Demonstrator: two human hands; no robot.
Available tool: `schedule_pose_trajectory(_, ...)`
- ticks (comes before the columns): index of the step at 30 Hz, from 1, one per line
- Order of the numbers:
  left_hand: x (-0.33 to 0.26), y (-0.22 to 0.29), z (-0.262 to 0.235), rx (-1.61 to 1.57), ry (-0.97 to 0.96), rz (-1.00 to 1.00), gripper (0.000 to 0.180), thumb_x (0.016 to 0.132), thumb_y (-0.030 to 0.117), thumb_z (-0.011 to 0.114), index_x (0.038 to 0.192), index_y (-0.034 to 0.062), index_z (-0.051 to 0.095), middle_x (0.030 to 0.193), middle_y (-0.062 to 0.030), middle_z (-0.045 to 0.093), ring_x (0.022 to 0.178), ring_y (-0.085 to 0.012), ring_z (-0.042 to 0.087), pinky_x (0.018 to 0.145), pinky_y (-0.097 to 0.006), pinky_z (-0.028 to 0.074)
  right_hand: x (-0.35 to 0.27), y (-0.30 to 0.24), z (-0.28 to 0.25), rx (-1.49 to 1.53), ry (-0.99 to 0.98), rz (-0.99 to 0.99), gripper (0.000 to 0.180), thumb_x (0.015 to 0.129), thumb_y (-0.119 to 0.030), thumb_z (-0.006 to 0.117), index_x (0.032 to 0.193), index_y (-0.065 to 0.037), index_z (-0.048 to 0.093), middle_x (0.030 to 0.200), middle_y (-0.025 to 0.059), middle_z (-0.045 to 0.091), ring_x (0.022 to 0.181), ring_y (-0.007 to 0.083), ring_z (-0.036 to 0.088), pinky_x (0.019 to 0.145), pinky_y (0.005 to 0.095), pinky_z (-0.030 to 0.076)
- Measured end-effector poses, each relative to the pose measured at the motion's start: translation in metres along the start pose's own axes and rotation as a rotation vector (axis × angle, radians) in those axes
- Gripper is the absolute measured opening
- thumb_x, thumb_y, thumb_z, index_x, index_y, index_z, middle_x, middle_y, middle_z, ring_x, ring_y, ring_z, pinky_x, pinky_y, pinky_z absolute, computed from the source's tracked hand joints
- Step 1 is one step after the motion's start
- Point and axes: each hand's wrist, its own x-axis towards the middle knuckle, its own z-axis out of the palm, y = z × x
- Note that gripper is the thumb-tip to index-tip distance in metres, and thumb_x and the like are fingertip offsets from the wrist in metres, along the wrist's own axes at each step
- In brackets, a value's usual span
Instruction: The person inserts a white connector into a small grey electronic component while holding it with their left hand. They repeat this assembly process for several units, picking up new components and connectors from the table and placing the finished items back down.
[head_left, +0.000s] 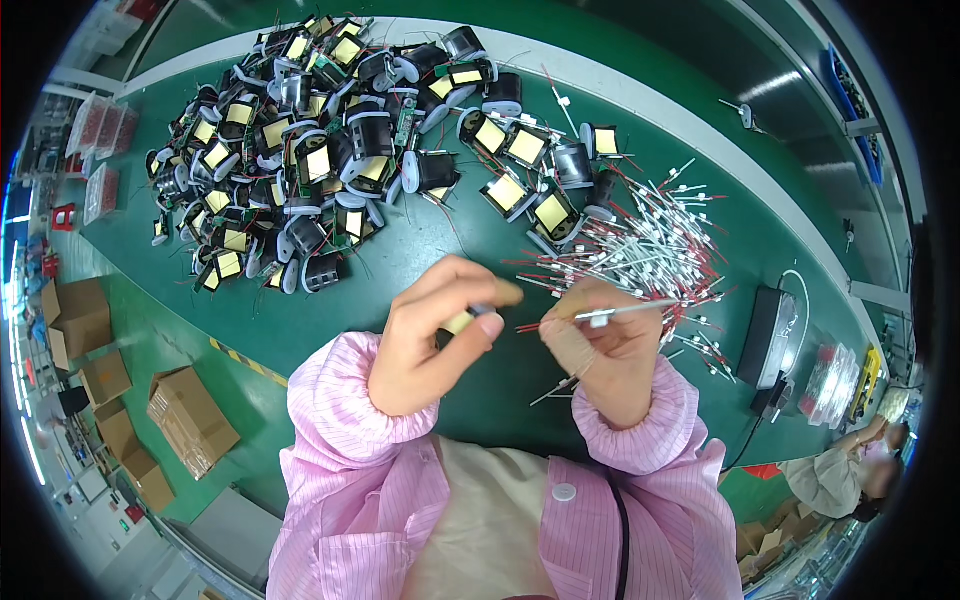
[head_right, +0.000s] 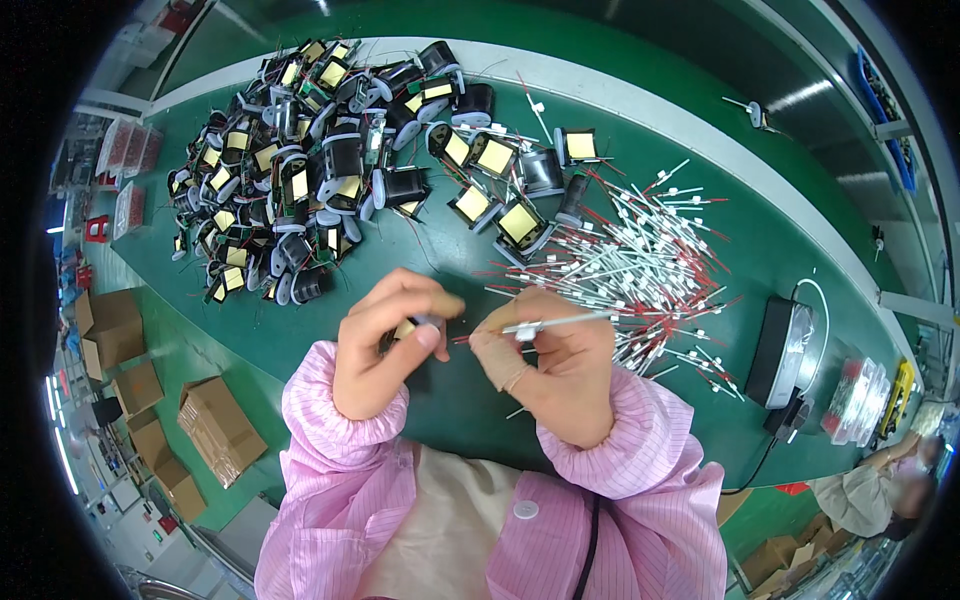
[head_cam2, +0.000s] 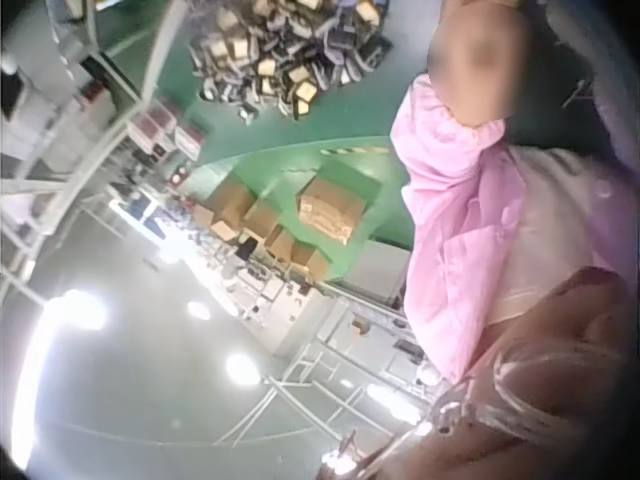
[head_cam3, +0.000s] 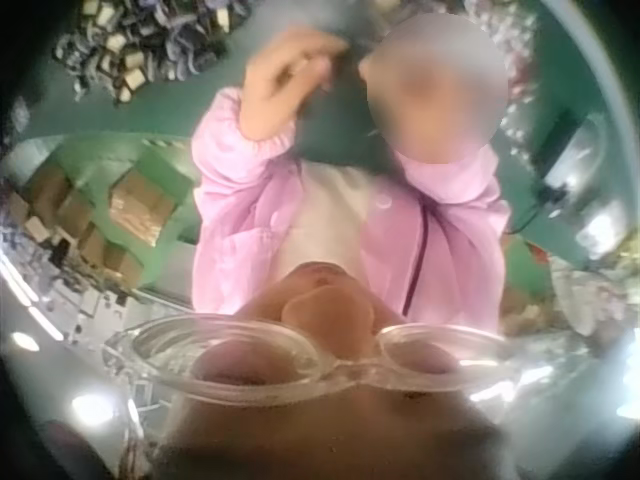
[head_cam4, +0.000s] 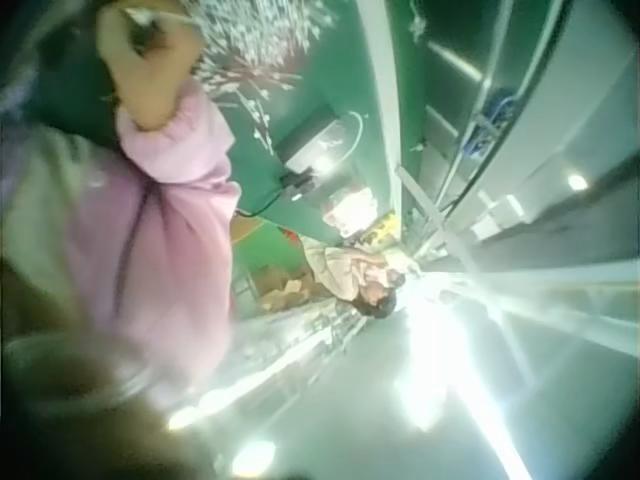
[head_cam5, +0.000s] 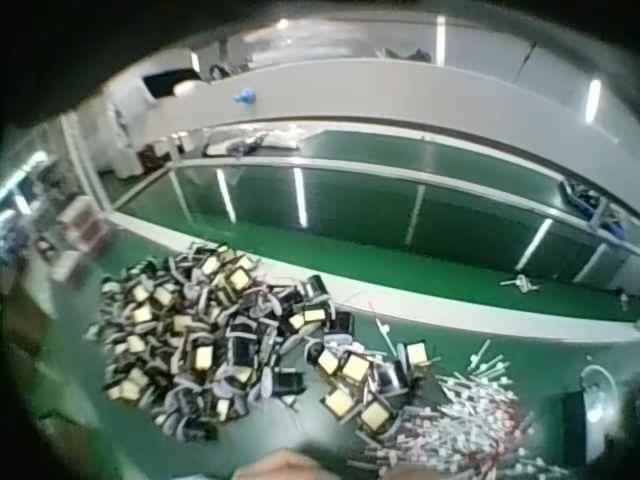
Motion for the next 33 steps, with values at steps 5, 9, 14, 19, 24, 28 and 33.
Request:
schedule_pose_trajectory(5, 0.002, -0.011, 0.006, -0.043, 0.068, -0.035, 0.039, 0.088, -0.011, 0.050, 0.126, -0.0043, 0.051, 0.122, -0.0143, 0.052, 0.104, -0.0218, 0.060, 0.079, -0.031, 0.057, 0.002, 0.001, -0.005, 0.281, 0.115, 0.165, 0.010, 0.086, 0.003, 0.067, 0.095, 0.004, 0.066, 0.087, 0.0076, 0.068, 0.073, 0.0105, 0.062, 0.063, 0.0213, 0.047)
schedule_pose_trajectory(9, 0.003, 0.004, 0.005, -0.328, 0.042, -0.341, 0.036, 0.089, -0.010, 0.053, 0.125, -0.0049, 0.051, 0.122, -0.0181, 0.056, 0.105, -0.0233, 0.062, 0.072, -0.030, 0.057, 0.001, 0.006, -0.011, 0.332, 0.141, 0.164, 0.011, 0.087, 0.000, 0.067, 0.097, 0.004, 0.065, 0.090, 0.0090, 0.069, 0.076, 0.0116, 0.063, 0.065, 0.0231, 0.050)
schedule_pose_trajectory(14, 0.001, 0.001, 0.009, -0.304, 0.099, -0.278, 0.034, 0.090, -0.007, 0.057, 0.123, -0.0047, 0.053, 0.110, -0.0126, 0.063, 0.100, -0.0185, 0.064, 0.066, -0.026, 0.056, 0.002, 0.006, -0.009, 0.300, 0.154, 0.145, 0.012, 0.087, 0.000, 0.067, 0.098, 0.004, 0.065, 0.092, 0.0091, 0.069, 0.080, 0.0131, 0.064, 0.071, 0.0246, 0.052)
schedule_pose_trajectory(19, -0.001, -0.009, 0.020, -0.131, 0.208, 0.021, 0.038, 0.083, -0.008, 0.066, 0.120, -0.0054, 0.056, 0.106, -0.0143, 0.065, 0.092, -0.0199, 0.065, 0.072, -0.029, 0.055, 0.005, 0.006, -0.007, 0.241, 0.083, 0.112, 0.012, 0.085, 0.005, 0.066, 0.097, 0.004, 0.065, 0.100, 0.0114, 0.065, 0.093, 0.0159, 0.063, 0.080, 0.0268, 0.052)
schedule_pose_trajectory(24, 0.004, -0.014, 0.017, 0.159, 0.151, 0.363, 0.044, 0.068, -0.012, 0.075, 0.109, -0.0054, 0.060, 0.105, -0.0179, 0.065, 0.091, -0.0308, 0.066, 0.076, -0.037, 0.054, 0.000, -0.004, 0.005, 0.253, 0.075, 0.080, 0.014, 0.081, 0.012, 0.064, 0.093, 0.003, 0.064, 0.103, 0.0127, 0.064, 0.096, 0.0184, 0.062, 0.083, 0.0297, 0.051)
schedule_pose_trajectory(28, 0.006, -0.011, 0.018, 0.283, 0.185, 0.490, 0.040, 0.063, -0.013, 0.076, 0.099, -0.0054, 0.061, 0.103, -0.0189, 0.065, 0.090, -0.0333, 0.066, 0.075, -0.037, 0.054, -0.005, -0.012, 0.006, 0.023, 0.081, -0.003, 0.016, 0.076, 0.012, 0.066, 0.089, 0.003, 0.065, 0.100, 0.0134, 0.065, 0.097, 0.0196, 0.062, 0.082, 0.0304, 0.051)
schedule_pose_trajectory(33, 0.006, -0.009, 0.021, 0.380, 0.229, 0.558, 0.038, 0.059, -0.013, 0.077, 0.092, -0.0045, 0.060, 0.102, -0.0190, 0.064, 0.088, -0.0339, 0.066, 0.072, -0.037, 0.054, -0.007, -0.010, 0.009, -0.208, 0.092, -0.166, 0.015, 0.072, 0.011, 0.069, 0.085, 0.004, 0.064, 0.097, 0.0153, 0.066, 0.090, 0.0220, 0.066, 0.078, 0.0298, 0.052)
